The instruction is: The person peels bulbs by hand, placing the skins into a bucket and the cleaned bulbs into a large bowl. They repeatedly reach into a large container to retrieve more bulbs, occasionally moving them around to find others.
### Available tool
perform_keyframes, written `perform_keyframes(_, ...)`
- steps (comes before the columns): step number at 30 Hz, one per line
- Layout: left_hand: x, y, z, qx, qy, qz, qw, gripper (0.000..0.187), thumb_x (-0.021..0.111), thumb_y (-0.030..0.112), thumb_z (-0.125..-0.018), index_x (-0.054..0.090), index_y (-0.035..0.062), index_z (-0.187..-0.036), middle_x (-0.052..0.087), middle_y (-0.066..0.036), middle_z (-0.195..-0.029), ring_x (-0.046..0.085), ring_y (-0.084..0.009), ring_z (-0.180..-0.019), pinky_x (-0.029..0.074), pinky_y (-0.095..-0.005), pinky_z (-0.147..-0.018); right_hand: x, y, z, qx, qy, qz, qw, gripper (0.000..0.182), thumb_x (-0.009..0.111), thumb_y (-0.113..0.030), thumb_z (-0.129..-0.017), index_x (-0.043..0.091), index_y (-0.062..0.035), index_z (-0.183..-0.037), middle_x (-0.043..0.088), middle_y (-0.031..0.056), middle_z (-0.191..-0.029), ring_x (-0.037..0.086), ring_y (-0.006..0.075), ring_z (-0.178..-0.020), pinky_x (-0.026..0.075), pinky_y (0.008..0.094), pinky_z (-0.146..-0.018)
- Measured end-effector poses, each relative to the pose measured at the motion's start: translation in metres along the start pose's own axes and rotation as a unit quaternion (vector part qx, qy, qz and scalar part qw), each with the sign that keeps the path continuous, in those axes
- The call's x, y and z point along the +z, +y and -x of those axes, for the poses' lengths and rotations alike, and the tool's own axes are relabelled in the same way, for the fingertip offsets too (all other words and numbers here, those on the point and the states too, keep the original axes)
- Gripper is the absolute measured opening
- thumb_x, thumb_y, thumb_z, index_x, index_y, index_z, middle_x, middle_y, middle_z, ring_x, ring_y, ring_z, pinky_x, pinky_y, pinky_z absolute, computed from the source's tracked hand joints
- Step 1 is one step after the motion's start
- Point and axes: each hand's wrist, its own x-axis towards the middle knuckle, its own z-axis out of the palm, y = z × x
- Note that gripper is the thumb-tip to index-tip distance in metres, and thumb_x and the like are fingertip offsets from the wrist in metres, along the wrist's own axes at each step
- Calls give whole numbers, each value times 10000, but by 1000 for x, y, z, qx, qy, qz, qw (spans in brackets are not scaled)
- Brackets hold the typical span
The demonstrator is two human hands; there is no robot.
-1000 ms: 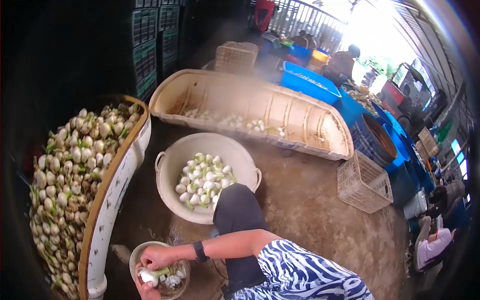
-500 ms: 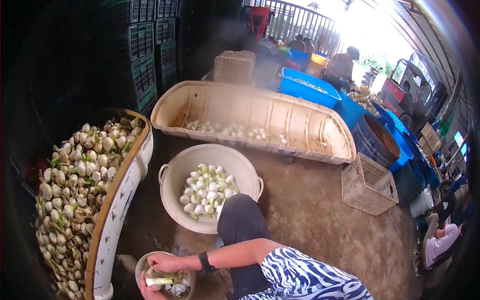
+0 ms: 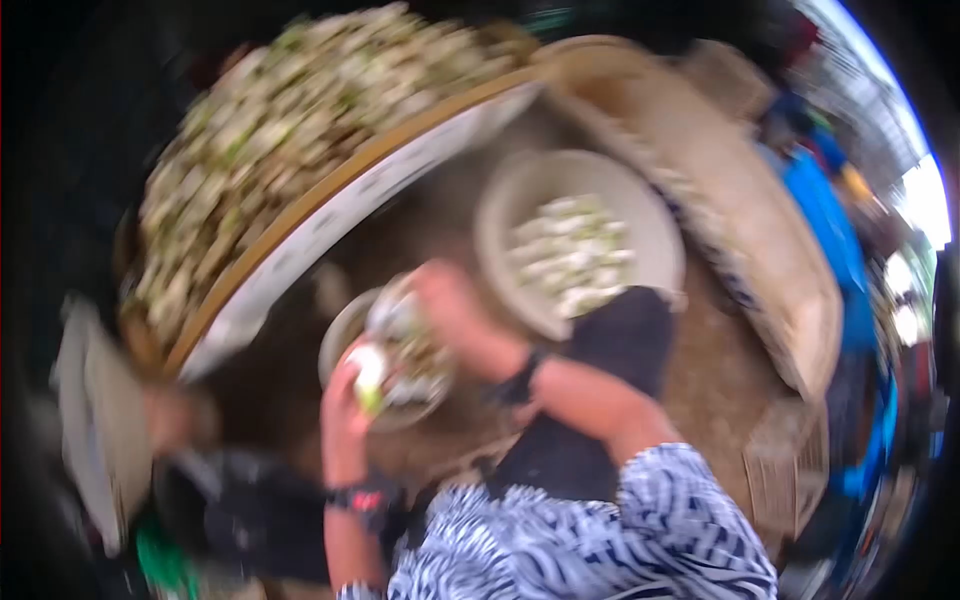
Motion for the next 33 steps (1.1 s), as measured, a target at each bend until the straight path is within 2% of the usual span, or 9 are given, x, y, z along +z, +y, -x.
perform_keyframes(2, 16, 16, 8, 21, 40, -4, 999, 555, 577, 230, -833, 428, -12, -1310, 566, -219, -1199, 632, -318, -966, 565, -393, -776, -5, 10, -18, 29, 35, -167, 985, 164, 527, -133, -857, 601, -4, -788, 613, 160, -769, 571, 193, -672, 469, 336, -615)
perform_keyframes(5, 11, 24, 8, 18, 20, 140, 990, 468, 594, 223, -835, 484, -7, -1227, 534, -284, -1185, 610, -414, -946, 590, -381, -671, -7, 17, -17, 35, -278, 224, 934, 262, 576, -150, -805, 612, -52, -1045, 642, 204, -955, 641, 319, -811, 505, 400, -719)
perform_keyframes(8, -3, 26, 7, 25, 26, 103, 994, 417, 558, 230, -878, 484, 6, -1222, 569, -239, -1152, 610, -342, -965, 531, -409, -816, 13, -11, 19, -90, -281, 284, 912, 620, 675, -136, -742, 439, -35, -1306, 526, 201, -1245, 533, 345, -1117, 437, 426, -936)
perform_keyframes(11, 5, 12, -8, 64, 181, 58, 980, 357, 459, 255, -953, 516, -6, -1189, 600, -160, -1128, 576, -282, -1058, 470, -381, -913, 18, -53, 37, -187, -299, 96, 931, 547, 677, -120, -754, 484, -63, -1262, 566, 179, -1178, 572, 358, -1018, 477, 402, -869)
perform_keyframes(15, 34, 11, -12, -12, 97, 12, 995, 379, 437, 296, -968, 494, 27, -1230, 571, -148, -1164, 580, -279, -1020, 485, -432, -887, 9, -51, 30, -248, -197, 187, 930, 146, 627, -108, -772, 619, -80, -915, 609, 142, -789, 600, 356, -757, 482, 420, -636)
perform_keyframes(18, 14, 25, -7, -13, 174, -66, 982, 390, 520, 278, -933, 463, 36, -1234, 561, -157, -1102, 595, -287, -969, 521, -396, -832, -37, -54, -12, -181, -76, 442, 875, 85, 616, -152, -741, 614, -93, -802, 614, 137, -705, 623, 326, -656, 484, 430, -552)
perform_keyframes(23, 9, 65, 0, 34, 122, -91, 988, 333, 541, 191, -914, 493, 18, -1194, 584, -175, -1072, 620, -261, -930, 541, -348, -782, -68, -104, -74, -190, -24, 520, 833, 159, 608, -231, -788, 644, -77, -788, 637, 167, -749, 615, 362, -723, 480, 459, -609)
perform_keyframes(28, 3, 83, 2, 31, 82, -66, 994, 231, 487, 124, -927, 541, 9, -1119, 648, -162, -955, 658, -236, -836, 550, -318, -743, 38, -151, -180, -216, -115, 344, 906, 222, 565, -219, -797, 664, -45, -895, 636, 204, -813, 609, 382, -801, 473, 461, -719)
perform_keyframes(33, -6, 92, 2, 36, 136, -3, 990, 183, 568, 139, -874, 580, 22, -1013, 655, -121, -867, 643, -170, -739, 523, -254, -662, 162, -138, -234, -249, -371, 383, 809, 254, 608, -261, -779, 662, -67, -933, 658, 184, -912, 625, 359, -840, 479, 430, -743)
